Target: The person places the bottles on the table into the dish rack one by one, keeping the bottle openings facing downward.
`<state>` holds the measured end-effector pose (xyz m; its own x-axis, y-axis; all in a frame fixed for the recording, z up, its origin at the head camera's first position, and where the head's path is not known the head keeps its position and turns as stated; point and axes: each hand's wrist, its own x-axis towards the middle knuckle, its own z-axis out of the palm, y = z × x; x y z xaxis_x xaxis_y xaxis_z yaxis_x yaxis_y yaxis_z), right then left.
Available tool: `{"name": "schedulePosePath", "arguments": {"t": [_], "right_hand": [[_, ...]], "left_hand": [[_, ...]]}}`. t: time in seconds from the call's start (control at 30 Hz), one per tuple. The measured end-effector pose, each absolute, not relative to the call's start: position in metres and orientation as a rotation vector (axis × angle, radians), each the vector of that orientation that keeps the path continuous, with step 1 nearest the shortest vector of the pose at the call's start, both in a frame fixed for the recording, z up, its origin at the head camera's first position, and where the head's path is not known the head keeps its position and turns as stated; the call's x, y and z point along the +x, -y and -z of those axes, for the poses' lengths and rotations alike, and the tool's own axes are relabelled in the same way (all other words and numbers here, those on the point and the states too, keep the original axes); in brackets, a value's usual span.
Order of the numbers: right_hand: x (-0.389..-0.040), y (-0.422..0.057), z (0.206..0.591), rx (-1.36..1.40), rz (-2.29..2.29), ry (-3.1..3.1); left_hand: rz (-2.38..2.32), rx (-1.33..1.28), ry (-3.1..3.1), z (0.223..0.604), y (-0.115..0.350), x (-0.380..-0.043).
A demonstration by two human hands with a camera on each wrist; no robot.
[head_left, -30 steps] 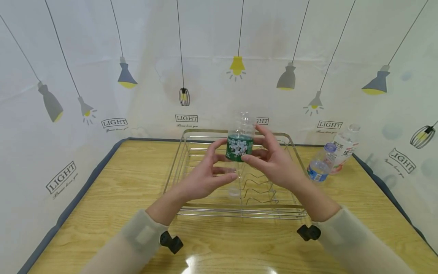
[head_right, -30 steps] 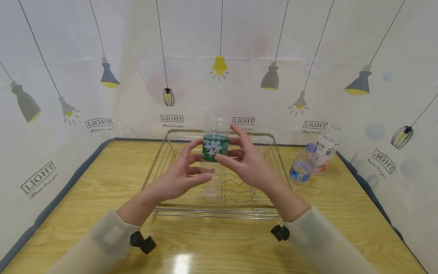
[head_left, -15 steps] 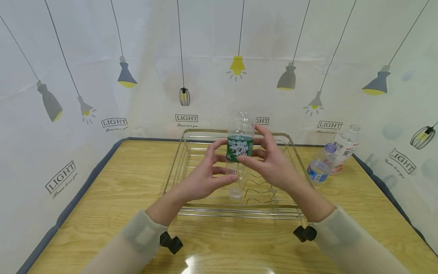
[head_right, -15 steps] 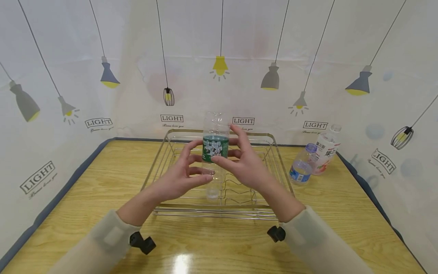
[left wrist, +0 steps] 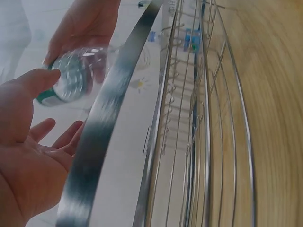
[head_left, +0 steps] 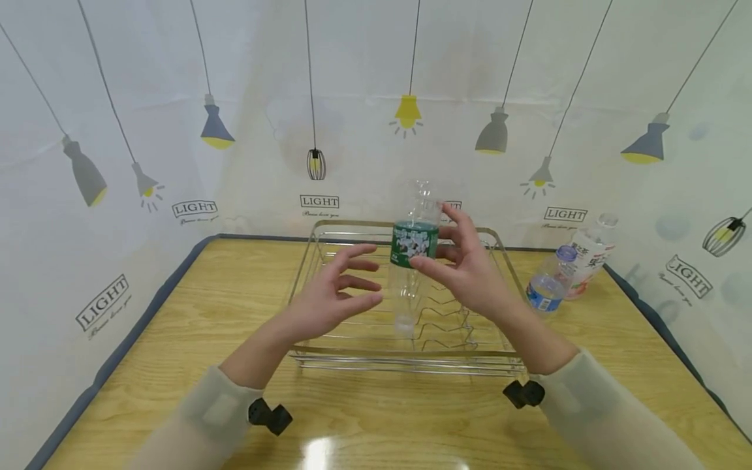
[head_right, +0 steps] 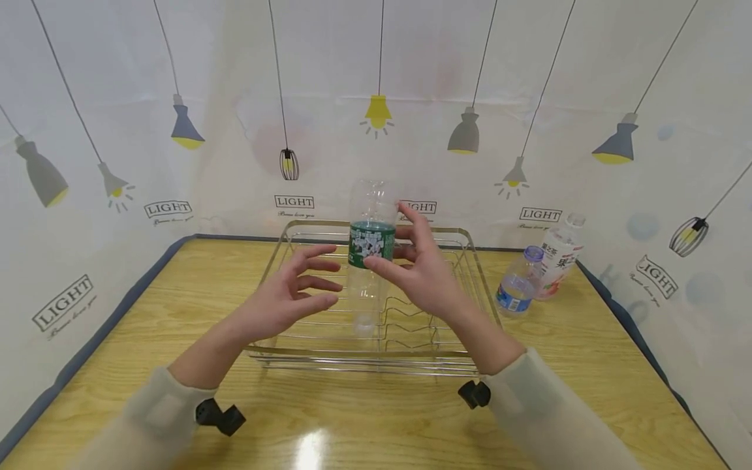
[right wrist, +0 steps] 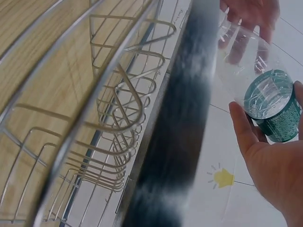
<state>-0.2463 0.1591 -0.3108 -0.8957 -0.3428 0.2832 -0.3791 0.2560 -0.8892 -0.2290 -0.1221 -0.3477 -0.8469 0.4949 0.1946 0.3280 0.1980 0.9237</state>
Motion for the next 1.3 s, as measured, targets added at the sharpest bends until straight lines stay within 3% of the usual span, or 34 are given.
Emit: {"name": "schedulePosePath", "arguments": {"t": [0.57,1.3], "right_hand": [[-0.266,-0.160,0.290,0.642,-1.783,2.452],[-0.299,-0.119,0.278,0.637,-1.937,2.302]], "left_hand": [[-1.522,0.605,-2.777,0.381,0.226,-0.220],[-1.817,0.525,-2.455,0.416,0.226,-0.221]]}}
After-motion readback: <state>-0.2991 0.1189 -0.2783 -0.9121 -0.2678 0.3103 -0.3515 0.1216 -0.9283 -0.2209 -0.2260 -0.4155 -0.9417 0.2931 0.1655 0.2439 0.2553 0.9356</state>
